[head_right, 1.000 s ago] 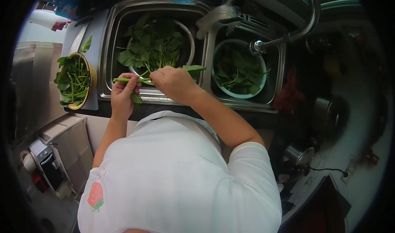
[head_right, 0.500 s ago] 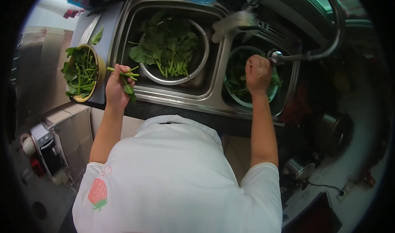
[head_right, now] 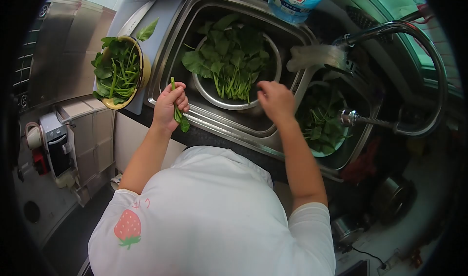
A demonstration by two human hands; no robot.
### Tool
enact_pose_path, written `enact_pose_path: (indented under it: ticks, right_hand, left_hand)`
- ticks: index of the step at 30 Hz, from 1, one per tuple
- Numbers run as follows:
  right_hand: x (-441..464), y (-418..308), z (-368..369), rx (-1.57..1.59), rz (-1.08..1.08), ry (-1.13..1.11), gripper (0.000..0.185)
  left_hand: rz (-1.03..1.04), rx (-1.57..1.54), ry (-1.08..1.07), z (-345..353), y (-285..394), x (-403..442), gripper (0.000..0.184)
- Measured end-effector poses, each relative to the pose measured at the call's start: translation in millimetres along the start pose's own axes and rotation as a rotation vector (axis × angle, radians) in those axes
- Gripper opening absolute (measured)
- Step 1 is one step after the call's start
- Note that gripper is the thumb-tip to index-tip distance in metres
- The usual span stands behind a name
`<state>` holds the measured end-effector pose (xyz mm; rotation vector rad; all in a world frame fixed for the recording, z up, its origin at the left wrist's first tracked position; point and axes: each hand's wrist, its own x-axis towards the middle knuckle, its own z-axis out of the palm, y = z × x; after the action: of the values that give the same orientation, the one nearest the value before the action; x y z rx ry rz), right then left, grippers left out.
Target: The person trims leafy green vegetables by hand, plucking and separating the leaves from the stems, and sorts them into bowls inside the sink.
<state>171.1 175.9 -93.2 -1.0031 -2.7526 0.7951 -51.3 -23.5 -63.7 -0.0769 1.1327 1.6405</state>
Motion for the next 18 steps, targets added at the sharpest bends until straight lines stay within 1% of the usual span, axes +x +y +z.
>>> enact_pose_path:
  ticks: [1,2,3,4,6,8,9,10,12,14,15,18]
  right_hand:
    - [10,-17,22,-0.043,0.100,-0.183,0.028]
    - [16,-23,45,-0.165,0.110,-0.289,0.031]
    - [22,-22,69,-0.274,0.166,-0.391,0.034]
    - [25,-3,99,-0.285,0.146,-0.376,0.027]
    - [27,4,111,-0.137,0.275,-0.182,0.020]
    - [23,-11,75,0.218,0.347,0.106,0.018]
    - [18,-18,52,0.312,0.336,0.198,0.019]
    - [12,-29,28,0.439,0.291,0.283,0.015]
    - [0,-49,-9,0.467,0.185,0.351,0.011]
    - [-14,-64,-26,0.287,-0.056,0.431,0.014]
    - [-21,-71,-28,0.195,-0.174,0.467,0.015]
    - [-32,-92,-19,0.084,-0.347,0.643,0.018]
  left_hand:
    - [0.006,0.045,0.063,12,-3,-1,0.007]
    - [-0.011,0.063,0.049,20,-3,-3,0.007]
    - [-0.015,0.090,0.017,24,-5,-4,0.007]
    - [-0.025,0.116,-0.011,27,-8,-6,0.007]
    - [-0.013,0.203,-0.004,33,-9,-7,0.009]
    - [0.018,0.295,-0.008,33,-11,-9,0.011]
    - [-0.008,0.327,-0.039,27,-15,-7,0.014]
    - [0.057,0.412,-0.001,31,-22,-5,0.023]
    - [0.274,0.591,-0.077,38,-46,4,0.030]
    - [0.280,0.680,-0.156,72,-42,-8,0.041]
    - [0.311,0.739,-0.156,79,-48,-7,0.038]
    - [0.738,0.904,-0.203,92,-56,4,0.029]
